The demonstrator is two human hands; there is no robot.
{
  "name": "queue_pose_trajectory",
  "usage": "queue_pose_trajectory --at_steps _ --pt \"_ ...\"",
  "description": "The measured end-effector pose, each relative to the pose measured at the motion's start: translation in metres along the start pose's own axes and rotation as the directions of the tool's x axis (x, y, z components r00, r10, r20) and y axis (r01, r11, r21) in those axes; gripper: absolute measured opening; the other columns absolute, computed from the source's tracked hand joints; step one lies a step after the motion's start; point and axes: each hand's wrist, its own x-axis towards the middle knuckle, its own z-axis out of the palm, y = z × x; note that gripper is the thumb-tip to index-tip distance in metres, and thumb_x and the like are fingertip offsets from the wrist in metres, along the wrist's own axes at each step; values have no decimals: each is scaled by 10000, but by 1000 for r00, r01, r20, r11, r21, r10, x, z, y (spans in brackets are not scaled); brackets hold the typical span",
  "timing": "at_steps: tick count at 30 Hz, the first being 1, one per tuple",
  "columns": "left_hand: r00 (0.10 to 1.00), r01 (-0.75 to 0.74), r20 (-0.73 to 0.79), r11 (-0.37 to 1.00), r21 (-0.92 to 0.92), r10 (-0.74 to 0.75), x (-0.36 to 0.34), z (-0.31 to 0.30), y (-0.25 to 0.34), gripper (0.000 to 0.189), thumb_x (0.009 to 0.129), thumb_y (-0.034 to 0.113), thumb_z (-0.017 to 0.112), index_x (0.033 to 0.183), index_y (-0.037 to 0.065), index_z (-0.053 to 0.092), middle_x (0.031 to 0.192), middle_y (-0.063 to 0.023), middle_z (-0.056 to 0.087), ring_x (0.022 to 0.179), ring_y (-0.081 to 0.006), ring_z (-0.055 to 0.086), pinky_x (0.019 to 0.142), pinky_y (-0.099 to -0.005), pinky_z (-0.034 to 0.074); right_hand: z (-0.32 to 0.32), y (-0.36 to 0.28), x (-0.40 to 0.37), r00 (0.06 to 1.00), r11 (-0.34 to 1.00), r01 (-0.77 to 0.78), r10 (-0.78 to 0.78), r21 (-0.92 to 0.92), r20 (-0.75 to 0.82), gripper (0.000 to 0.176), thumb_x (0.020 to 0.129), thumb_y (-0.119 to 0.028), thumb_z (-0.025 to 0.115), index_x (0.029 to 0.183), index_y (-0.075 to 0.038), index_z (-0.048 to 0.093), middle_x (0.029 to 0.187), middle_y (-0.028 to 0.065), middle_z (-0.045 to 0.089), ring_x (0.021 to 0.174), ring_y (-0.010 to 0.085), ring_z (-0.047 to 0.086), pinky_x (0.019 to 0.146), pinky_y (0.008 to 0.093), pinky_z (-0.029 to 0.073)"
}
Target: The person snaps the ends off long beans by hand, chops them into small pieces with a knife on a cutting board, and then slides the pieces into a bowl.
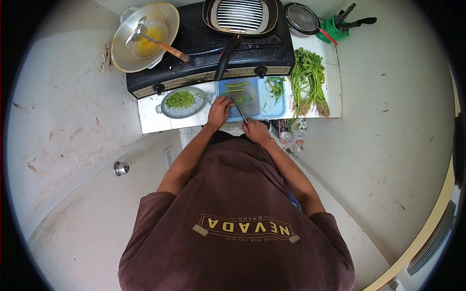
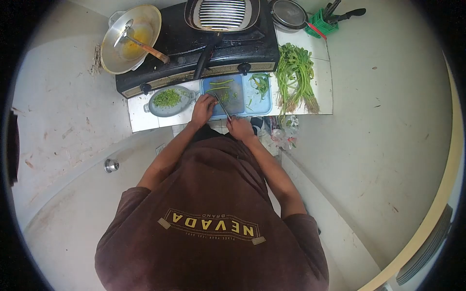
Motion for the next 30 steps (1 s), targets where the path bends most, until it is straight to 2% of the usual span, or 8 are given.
queue_pose_trajectory --at_steps 8,14,21,27,30 --pt "1000 16 0 999 28 -16 0 2 0 74 867 24 666 939 15 681 934 -134 626 910 -358 586 817 -451 483 1 -14 27 996 1000 0 0 10 -85 391 1001 -355 536 969 30 597 758 269 683 740 469 688 687 568 554" --pt "1000 28 -11 1000 14 -28 0 -1 2 76 880 44 669 949 16 681 937 -135 632 912 -361 595 816 -453 488 -1 -6 5 997 1000 18 -20 -22 -78 382 995 -346 546 958 32 587 727 263 676 694 461 687 650 570 556" --pt "997 70 -19 997 -13 -70 -1 0 4 73 890 63 676 947 18 679 943 -145 633 922 -371 611 811 -460 496 -3 -6 14 996 999 36 -39 -39 -82 389 997 -357 528 970 25 598 712 249 678 686 453 691 643 567 558" --pt "985 169 -1 979 -114 -170 -1 0 6 66 874 28 684 935 5 679 928 -154 627 891 -372 620 788 -458 500 -7 -5 7 997 997 35 -39 -72 -64 394 1000 -359 523 972 25 607 722 252 680 706 451 696 662 561 560" --pt "996 75 -39 997 -33 -76 -1 0 4 65 865 18 694 926 0 681 920 -154 626 875 -362 626 774 -450 504 -6 -6 10 997 998 32 -36 -63 -67 394 1005 -353 518 967 30 603 739 254 687 721 448 700 676 557 562"
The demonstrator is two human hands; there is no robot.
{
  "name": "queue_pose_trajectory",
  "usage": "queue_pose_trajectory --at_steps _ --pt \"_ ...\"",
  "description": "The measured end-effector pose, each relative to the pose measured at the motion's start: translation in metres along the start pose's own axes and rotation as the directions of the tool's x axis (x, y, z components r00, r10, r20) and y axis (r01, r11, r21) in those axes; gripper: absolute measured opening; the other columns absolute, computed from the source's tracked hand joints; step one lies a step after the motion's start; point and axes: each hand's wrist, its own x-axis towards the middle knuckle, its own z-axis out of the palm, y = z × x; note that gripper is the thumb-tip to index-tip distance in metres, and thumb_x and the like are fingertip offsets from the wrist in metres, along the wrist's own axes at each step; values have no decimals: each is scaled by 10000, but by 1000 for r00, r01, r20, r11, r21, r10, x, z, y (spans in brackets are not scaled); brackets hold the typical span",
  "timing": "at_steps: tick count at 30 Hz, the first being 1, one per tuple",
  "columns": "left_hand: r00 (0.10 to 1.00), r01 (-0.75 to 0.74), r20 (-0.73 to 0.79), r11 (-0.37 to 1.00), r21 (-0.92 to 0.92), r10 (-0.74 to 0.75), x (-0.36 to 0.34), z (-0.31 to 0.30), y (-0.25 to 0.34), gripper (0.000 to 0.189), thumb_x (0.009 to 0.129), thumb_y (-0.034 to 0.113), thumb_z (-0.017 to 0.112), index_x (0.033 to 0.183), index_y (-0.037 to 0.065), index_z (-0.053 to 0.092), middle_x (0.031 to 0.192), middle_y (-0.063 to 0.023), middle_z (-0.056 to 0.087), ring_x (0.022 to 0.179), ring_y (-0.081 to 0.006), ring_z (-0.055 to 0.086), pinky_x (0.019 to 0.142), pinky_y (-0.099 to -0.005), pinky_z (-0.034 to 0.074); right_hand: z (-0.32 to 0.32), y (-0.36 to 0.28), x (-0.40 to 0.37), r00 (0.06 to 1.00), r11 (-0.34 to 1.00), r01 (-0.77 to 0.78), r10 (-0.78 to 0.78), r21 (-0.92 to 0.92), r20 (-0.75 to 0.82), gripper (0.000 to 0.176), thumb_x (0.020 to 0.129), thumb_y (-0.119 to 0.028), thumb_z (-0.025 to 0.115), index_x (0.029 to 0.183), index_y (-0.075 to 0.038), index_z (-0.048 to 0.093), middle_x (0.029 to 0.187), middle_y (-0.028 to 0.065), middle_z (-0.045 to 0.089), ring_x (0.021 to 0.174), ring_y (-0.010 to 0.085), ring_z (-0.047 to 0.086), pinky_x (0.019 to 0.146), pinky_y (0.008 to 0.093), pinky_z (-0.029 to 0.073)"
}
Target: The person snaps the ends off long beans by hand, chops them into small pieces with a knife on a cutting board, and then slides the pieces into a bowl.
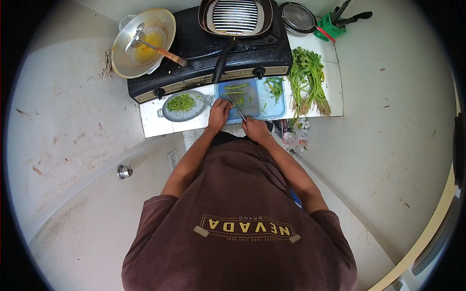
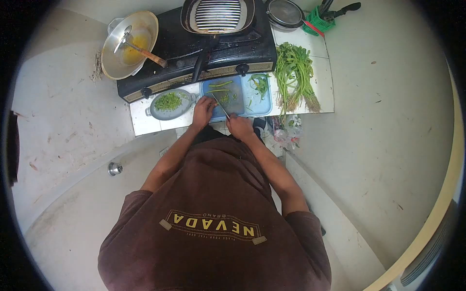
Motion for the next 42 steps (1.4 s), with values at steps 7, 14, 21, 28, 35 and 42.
queue_pose_trajectory --at_steps 7,14,21,28,35,42 --pt "998 62 5 994 -87 -62 -1 2 -1 65 853 8 706 916 3 689 922 -151 629 877 -356 633 776 -433 511 -3 -3 3 1000 1000 -13 13 17 -8 392 1013 -348 508 981 35 585 749 264 691 724 449 702 675 563 560" --pt "998 70 1 991 -111 -70 -1 4 -2 91 842 -6 703 931 10 697 921 -148 628 886 -351 636 774 -431 515 -2 3 -6 997 999 -36 37 18 -66 391 998 -359 521 964 23 601 701 229 679 683 450 693 654 568 556" --pt "998 62 19 997 -51 -61 0 2 0 86 846 4 694 931 12 696 920 -147 629 897 -353 627 797 -435 505 3 3 -5 1000 999 11 -11 35 -13 386 989 -361 541 967 17 616 710 247 678 689 454 692 657 572 554" --pt "1000 -9 -17 1000 -22 9 -1 4 -1 81 851 12 691 932 16 694 934 -150 634 921 -364 620 818 -443 495 9 -6 11 998 998 12 -9 60 -66 379 997 -347 533 994 24 607 719 248 680 701 456 691 661 563 561" --pt "1000 -13 -23 1000 -22 13 -1 3 -1 72 855 14 692 926 8 689 936 -147 635 923 -362 616 823 -445 492 10 5 -8 1000 999 -14 14 39 9 374 998 -351 533 1004 19 588 732 258 681 715 460 691 676 568 561" --pt "999 -23 -24 1000 12 24 -2 3 0 75 855 23 699 928 13 690 932 -143 639 922 -360 612 824 -447 490 2 -10 7 1000 999 -14 14 51 -5 376 1009 -335 517 993 35 585 737 260 682 716 459 692 681 567 559"
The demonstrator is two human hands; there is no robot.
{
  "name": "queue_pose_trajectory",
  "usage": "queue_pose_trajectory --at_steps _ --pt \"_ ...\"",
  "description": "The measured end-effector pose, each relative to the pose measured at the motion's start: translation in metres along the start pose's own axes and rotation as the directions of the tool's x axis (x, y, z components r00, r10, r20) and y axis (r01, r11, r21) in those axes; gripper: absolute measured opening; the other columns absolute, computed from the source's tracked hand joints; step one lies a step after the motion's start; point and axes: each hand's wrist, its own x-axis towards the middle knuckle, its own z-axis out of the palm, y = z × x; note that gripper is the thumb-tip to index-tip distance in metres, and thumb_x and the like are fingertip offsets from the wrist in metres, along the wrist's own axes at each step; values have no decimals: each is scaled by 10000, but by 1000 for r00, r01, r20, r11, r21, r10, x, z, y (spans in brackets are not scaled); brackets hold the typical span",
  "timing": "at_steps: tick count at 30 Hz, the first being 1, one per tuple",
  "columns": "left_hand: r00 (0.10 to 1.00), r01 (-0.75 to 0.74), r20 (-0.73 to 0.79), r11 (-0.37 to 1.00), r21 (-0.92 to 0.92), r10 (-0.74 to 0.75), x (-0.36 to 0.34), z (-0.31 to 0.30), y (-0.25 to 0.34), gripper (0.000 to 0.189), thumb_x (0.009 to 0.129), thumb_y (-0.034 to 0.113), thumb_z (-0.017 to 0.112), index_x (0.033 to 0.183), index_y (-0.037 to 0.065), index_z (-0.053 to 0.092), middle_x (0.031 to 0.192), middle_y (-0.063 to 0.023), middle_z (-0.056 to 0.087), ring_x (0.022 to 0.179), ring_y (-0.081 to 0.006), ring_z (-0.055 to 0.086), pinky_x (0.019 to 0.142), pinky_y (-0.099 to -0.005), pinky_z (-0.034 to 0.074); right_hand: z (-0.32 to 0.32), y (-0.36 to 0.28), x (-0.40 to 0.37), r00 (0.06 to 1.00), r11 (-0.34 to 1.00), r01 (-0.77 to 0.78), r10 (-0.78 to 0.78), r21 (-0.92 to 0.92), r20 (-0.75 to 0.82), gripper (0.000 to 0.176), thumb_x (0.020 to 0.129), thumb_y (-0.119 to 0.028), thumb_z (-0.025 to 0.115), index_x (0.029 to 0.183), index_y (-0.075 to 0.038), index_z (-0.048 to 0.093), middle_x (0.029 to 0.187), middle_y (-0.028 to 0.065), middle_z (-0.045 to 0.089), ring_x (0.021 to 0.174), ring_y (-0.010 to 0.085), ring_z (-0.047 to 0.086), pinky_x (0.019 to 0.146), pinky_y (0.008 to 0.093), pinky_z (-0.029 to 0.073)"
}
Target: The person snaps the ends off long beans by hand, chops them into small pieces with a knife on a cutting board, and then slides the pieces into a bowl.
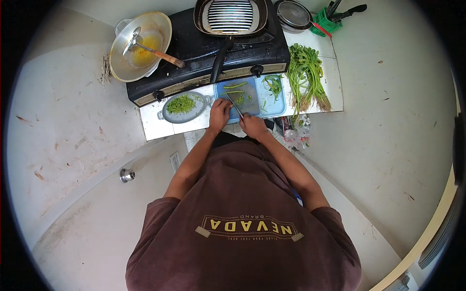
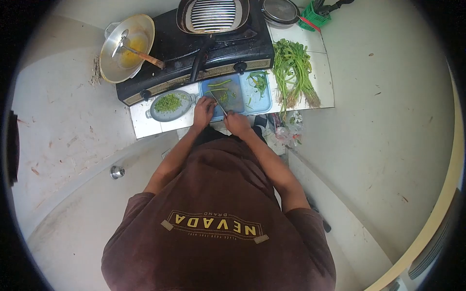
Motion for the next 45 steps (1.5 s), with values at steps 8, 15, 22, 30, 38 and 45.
queue_pose_trajectory --at_steps 8,15,22,30,38,45 --pt "995 102 4 989 -104 -102 -2 0 0 75 870 18 705 939 2 680 936 -138 638 848 -334 651 752 -412 540 2 3 -10 1000 1000 -17 17 -23 1 378 1007 -332 521 960 35 596 734 270 682 710 452 698 672 559 564" --pt "999 26 -27 999 -21 -26 -1 2 -3 82 864 35 719 934 6 686 909 -142 629 796 -322 655 723 -404 532 0 0 -1 999 1000 13 -13 -1 -49 376 1002 -335 530 963 34 587 726 265 679 697 462 692 657 557 564" --pt "996 87 14 994 -70 -86 -1 -1 -1 83 862 47 717 938 17 704 899 -138 628 827 -336 641 748 -412 518 3 1 -7 999 1000 -3 3 -3 -45 380 1007 -347 526 986 29 580 702 262 669 679 473 681 646 570 558" --pt "995 97 29 993 -69 -95 -1 0 -3 92 880 57 712 964 19 705 935 -131 650 814 -293 668 744 -382 540 4 -2 0 998 999 20 -19 26 -61 382 1010 -341 520 979 34 581 695 261 667 679 467 683 650 569 556" --pt "997 83 5 993 -81 -83 0 1 -2 69 866 34 715 929 15 695 911 -132 636 806 -311 649 727 -403 530 6 4 -9 1000 1000 14 -14 0 -7 400 1002 -350 524 977 43 592 730 263 681 717 465 692 675 566 560" --pt "999 46 8 997 -65 -45 -1 -1 -4 72 874 8 692 944 11 679 917 -138 631 852 -331 658 747 -418 531 9 -3 4 1000 999 -15 16 30 -20 387 996 -340 533 988 42 591 744 264 685 727 468 694 690 563 563"
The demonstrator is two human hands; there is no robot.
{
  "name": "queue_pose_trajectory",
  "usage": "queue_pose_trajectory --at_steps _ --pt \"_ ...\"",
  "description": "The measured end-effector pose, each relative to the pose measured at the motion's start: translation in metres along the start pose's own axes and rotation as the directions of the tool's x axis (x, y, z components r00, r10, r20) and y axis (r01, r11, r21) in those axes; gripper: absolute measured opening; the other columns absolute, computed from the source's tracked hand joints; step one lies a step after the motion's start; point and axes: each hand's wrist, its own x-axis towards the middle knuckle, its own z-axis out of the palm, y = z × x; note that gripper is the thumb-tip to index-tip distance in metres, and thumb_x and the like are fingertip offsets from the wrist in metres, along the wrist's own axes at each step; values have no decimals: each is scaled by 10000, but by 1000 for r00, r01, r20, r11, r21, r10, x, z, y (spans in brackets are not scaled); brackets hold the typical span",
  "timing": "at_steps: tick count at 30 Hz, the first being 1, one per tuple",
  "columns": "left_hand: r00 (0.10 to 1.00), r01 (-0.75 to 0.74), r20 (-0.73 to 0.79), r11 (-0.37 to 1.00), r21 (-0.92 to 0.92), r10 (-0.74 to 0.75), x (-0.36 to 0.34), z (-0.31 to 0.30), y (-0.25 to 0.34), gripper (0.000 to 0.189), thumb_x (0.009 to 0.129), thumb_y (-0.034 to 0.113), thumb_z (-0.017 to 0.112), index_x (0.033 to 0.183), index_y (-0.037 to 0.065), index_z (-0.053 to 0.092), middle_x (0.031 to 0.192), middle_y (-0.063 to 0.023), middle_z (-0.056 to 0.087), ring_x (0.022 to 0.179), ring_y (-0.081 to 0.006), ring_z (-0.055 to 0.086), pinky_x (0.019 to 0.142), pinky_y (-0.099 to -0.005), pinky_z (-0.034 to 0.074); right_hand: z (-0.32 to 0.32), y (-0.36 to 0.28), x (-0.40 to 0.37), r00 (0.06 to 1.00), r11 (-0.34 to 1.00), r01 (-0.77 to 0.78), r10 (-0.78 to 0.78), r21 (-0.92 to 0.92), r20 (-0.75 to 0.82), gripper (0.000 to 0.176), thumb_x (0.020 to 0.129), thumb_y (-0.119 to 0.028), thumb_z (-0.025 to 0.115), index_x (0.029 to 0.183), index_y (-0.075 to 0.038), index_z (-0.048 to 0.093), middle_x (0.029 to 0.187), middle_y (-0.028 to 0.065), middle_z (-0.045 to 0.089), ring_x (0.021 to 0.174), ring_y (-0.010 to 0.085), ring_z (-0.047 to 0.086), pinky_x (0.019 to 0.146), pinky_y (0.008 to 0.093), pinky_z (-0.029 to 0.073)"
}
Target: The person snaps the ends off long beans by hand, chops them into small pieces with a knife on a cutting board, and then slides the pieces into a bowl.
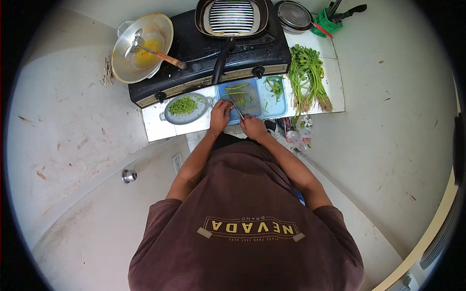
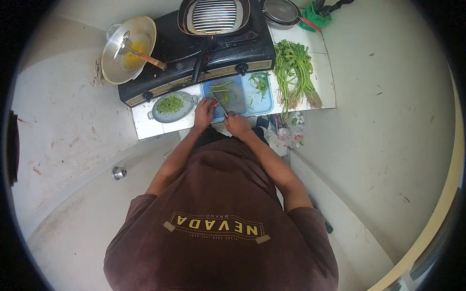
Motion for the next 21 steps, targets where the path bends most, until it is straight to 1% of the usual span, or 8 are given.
queue_pose_trajectory --at_steps 6,9,12,17,20,21 --pt "999 45 29 997 -56 -44 -2 -4 3 77 881 -27 654 953 -4 670 932 -153 627 864 -360 651 758 -425 530 -6 2 -8 999 999 33 -33 -31 -7 379 996 -338 538 986 38 579 745 258 686 712 466 692 669 554 565" --pt "1000 -22 12 1000 -16 22 -1 -4 0 88 872 -29 657 955 -4 670 933 -155 628 870 -367 648 763 -429 528 -3 7 -11 999 999 42 -42 -29 0 385 1000 -344 531 986 38 576 746 256 686 707 464 692 662 557 565" --pt "1000 -2 18 1000 -9 2 -2 -3 1 96 865 -32 658 955 -3 673 935 -158 628 870 -370 644 767 -432 523 0 7 -9 999 999 36 -36 -27 -19 387 1001 -348 530 985 36 575 735 256 683 702 459 693 656 557 564" --pt "1000 -12 21 1000 -1 12 -1 -2 -1 87 869 -21 656 951 -4 679 943 -161 631 869 -372 638 773 -437 515 0 2 4 998 999 36 -38 -23 -57 386 996 -351 537 974 32 576 712 251 678 698 448 697 654 554 566" --pt "999 -30 13 1000 5 30 0 -4 2 75 876 -7 653 947 -3 678 942 -161 631 876 -374 638 775 -442 510 -12 2 -8 999 999 20 -19 -38 39 387 996 -339 513 988 34 616 786 253 702 773 451 709 719 549 574" --pt "999 -38 8 999 7 38 -1 -3 2 71 878 -2 652 945 -3 678 941 -161 630 879 -375 639 776 -443 509 -12 3 -9 999 999 14 -12 -46 41 388 996 -342 511 990 31 617 785 254 702 765 453 707 714 550 573"
